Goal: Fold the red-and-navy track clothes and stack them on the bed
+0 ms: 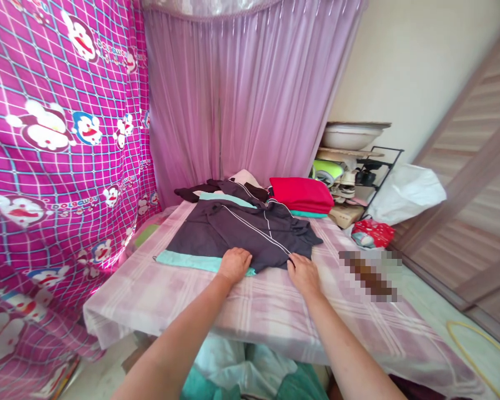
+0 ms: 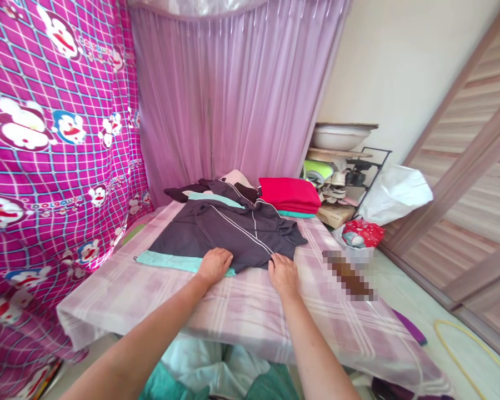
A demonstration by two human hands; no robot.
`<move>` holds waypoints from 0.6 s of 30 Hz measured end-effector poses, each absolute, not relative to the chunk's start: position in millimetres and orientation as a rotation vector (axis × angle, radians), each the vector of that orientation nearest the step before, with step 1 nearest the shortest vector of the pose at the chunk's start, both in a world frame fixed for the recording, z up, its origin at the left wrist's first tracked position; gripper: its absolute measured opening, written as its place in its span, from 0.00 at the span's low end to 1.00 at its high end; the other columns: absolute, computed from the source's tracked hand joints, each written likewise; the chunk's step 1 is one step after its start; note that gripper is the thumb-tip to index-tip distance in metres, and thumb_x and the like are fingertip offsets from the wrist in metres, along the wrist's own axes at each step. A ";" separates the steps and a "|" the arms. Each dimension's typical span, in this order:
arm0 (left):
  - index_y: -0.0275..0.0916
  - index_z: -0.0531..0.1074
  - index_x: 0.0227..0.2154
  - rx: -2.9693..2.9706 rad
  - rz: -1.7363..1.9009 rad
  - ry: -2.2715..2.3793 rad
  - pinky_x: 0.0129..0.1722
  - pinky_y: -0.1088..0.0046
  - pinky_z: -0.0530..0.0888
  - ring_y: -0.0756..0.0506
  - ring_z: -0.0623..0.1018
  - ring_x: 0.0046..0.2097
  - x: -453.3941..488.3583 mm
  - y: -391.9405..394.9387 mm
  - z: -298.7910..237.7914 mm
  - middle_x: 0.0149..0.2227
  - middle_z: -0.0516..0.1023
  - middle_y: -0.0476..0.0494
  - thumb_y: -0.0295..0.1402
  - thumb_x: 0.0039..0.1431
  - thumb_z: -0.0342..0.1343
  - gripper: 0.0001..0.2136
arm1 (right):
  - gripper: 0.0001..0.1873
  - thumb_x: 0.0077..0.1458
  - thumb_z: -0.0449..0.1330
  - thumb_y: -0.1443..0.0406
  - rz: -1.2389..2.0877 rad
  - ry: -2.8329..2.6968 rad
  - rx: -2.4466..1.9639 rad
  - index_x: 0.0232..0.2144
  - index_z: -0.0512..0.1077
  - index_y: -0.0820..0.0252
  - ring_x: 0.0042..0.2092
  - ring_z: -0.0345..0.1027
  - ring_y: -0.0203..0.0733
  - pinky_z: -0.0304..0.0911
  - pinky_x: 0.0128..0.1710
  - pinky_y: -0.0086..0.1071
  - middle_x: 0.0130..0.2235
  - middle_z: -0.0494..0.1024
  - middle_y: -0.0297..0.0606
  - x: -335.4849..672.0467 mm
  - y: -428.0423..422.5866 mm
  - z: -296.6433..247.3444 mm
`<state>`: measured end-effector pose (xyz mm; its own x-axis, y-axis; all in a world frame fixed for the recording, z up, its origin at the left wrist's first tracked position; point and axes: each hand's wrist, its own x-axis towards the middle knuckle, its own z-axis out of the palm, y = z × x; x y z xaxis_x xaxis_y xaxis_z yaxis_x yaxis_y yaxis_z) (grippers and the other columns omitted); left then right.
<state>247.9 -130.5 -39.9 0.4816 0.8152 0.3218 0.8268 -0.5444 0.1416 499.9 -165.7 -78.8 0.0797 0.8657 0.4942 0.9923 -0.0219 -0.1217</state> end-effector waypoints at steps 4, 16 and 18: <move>0.40 0.77 0.37 -2.686 -0.557 -1.466 0.48 0.65 0.72 0.44 0.78 0.44 246.8 -130.9 -38.7 0.40 0.81 0.40 0.36 0.71 0.40 0.18 | 0.18 0.62 0.52 0.67 -0.410 -1.813 -1.891 0.47 0.79 0.62 0.50 0.73 0.48 0.64 0.53 0.40 0.50 0.81 0.47 501.9 -163.2 -83.7; 0.41 0.76 0.50 -2.602 -0.690 -1.672 0.63 0.54 0.64 0.37 0.69 0.63 248.3 -118.3 -50.5 0.58 0.75 0.40 0.38 0.68 0.48 0.16 | 0.18 0.61 0.53 0.66 -0.427 -1.771 -1.914 0.48 0.77 0.62 0.52 0.71 0.48 0.62 0.54 0.39 0.51 0.80 0.47 501.6 -163.4 -86.7; 0.40 0.76 0.51 -2.621 -0.664 -1.692 0.63 0.54 0.65 0.37 0.69 0.62 248.5 -116.4 -52.7 0.58 0.75 0.40 0.39 0.68 0.48 0.16 | 0.18 0.61 0.53 0.66 -0.438 -1.762 -1.909 0.48 0.78 0.62 0.52 0.71 0.47 0.62 0.54 0.39 0.50 0.80 0.46 501.9 -163.1 -87.2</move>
<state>248.5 -116.4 -52.7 0.3509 0.8813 0.3165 0.8615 -0.4363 0.2598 501.9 -163.1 -87.2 0.1103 0.8275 0.5505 0.9890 -0.0362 -0.1437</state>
